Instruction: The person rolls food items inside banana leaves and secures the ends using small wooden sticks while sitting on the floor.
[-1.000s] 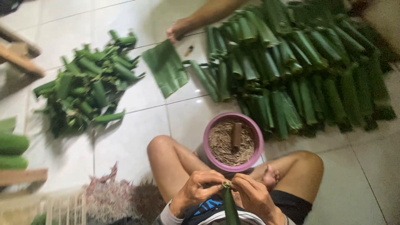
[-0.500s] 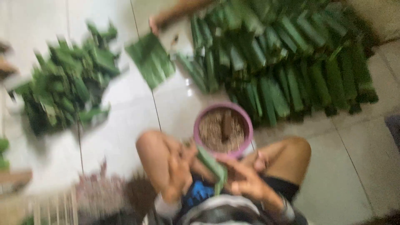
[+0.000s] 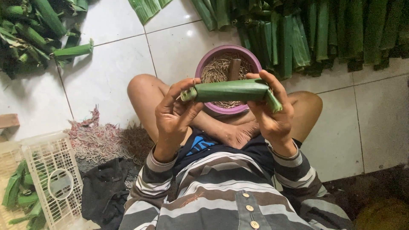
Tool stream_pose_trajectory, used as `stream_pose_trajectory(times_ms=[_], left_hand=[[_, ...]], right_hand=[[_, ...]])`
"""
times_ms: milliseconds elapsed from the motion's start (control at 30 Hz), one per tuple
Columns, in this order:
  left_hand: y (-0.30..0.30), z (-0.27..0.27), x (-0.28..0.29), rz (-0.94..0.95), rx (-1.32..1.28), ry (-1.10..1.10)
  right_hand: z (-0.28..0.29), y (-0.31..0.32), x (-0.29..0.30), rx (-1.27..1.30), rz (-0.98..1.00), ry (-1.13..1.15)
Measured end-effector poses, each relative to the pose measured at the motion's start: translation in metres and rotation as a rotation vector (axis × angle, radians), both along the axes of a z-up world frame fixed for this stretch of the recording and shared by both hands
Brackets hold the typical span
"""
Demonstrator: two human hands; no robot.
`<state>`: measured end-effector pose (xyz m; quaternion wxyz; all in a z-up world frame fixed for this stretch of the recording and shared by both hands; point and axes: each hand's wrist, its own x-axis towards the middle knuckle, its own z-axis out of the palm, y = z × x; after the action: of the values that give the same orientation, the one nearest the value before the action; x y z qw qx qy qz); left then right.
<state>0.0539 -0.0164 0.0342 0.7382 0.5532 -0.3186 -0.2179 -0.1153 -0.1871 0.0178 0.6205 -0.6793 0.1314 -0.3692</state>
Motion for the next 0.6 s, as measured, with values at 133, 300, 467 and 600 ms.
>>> stream_pose_trajectory(times_ms=[133,300,467,600], left_hand=[[0.009,-0.034,0.003,-0.027,0.014,0.276],[0.011,-0.049,0.007,-0.042,0.005,0.406],[0.005,-0.031,0.003,-0.068,0.007,0.423],[0.002,-0.036,0.001,-0.061,0.008,0.463]], right_hand=[[-0.018,-0.004,-0.004,0.248,-0.003,-0.001],[-0.02,-0.008,-0.006,0.299,0.007,0.026],[-0.014,-0.007,-0.005,0.298,0.012,0.032],[-0.019,-0.007,-0.005,0.313,-0.013,0.045]])
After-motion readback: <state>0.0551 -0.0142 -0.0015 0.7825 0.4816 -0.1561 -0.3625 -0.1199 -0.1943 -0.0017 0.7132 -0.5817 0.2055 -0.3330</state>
